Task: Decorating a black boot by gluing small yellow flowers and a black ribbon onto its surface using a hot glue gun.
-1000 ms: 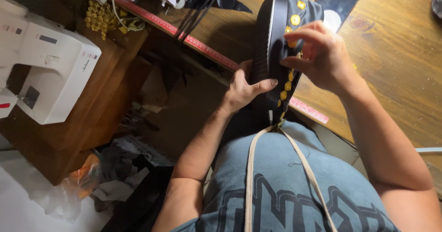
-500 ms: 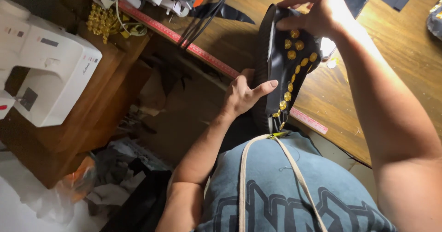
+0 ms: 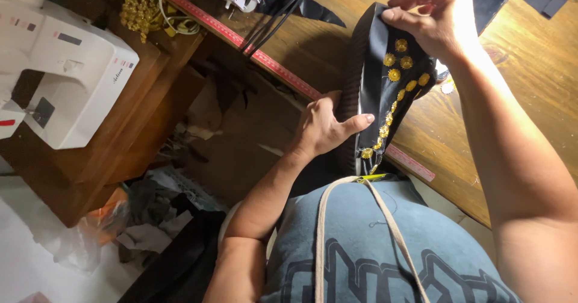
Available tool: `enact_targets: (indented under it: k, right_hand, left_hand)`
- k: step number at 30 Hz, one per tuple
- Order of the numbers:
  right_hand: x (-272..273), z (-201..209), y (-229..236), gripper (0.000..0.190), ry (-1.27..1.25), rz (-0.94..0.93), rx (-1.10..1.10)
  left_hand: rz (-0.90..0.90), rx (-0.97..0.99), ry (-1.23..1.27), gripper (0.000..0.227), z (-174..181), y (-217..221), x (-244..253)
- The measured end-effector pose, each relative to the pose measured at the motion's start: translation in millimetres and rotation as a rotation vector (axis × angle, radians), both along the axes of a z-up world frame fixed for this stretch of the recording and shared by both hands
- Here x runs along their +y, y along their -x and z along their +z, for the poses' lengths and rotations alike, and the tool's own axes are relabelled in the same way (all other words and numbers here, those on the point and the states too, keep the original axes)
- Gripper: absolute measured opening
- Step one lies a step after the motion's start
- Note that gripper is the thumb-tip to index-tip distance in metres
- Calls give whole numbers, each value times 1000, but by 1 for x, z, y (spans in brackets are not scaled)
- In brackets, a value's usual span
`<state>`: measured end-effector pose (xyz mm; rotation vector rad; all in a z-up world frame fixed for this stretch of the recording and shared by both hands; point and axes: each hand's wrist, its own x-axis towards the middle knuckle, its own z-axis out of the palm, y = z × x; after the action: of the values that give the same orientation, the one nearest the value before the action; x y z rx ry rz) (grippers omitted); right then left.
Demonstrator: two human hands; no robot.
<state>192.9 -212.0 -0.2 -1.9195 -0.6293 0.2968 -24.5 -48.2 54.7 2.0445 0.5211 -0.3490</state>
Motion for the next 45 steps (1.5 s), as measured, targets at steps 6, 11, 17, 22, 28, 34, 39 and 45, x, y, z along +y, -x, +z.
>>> enact_targets:
  k: [6, 11, 17, 22, 28, 34, 39, 45]
  right_hand:
    - [-31, 24, 50, 32, -141, 104, -423]
    - [-49, 51, 119, 29, -25, 348, -495]
    - [-43, 44, 148, 16, -137, 277, -444]
    - [-43, 36, 157, 17, -125, 162, -385]
    - [-47, 39, 162, 19, -180, 75, -334]
    - [-62, -12, 181, 15, -322, -150, -155]
    - [-65, -17, 198, 16, -505, -224, 17]
    - [-52, 6, 200, 24, -358, -160, -115]
  left_hand:
    - [-59, -67, -138, 68, 0, -5, 0]
    - [-173, 58, -158, 77, 7, -18, 10]
    - [-189, 103, -129, 72, 25, -22, 11]
    - [-183, 59, 6, 94, 18, -12, 14]
    - [-172, 100, 61, 101, -4, -12, 15]
    - [-141, 66, 43, 109, -8, -12, 9]
    - [-141, 26, 3, 108, -10, -10, 7]
    - [-98, 14, -17, 94, -13, -11, 4]
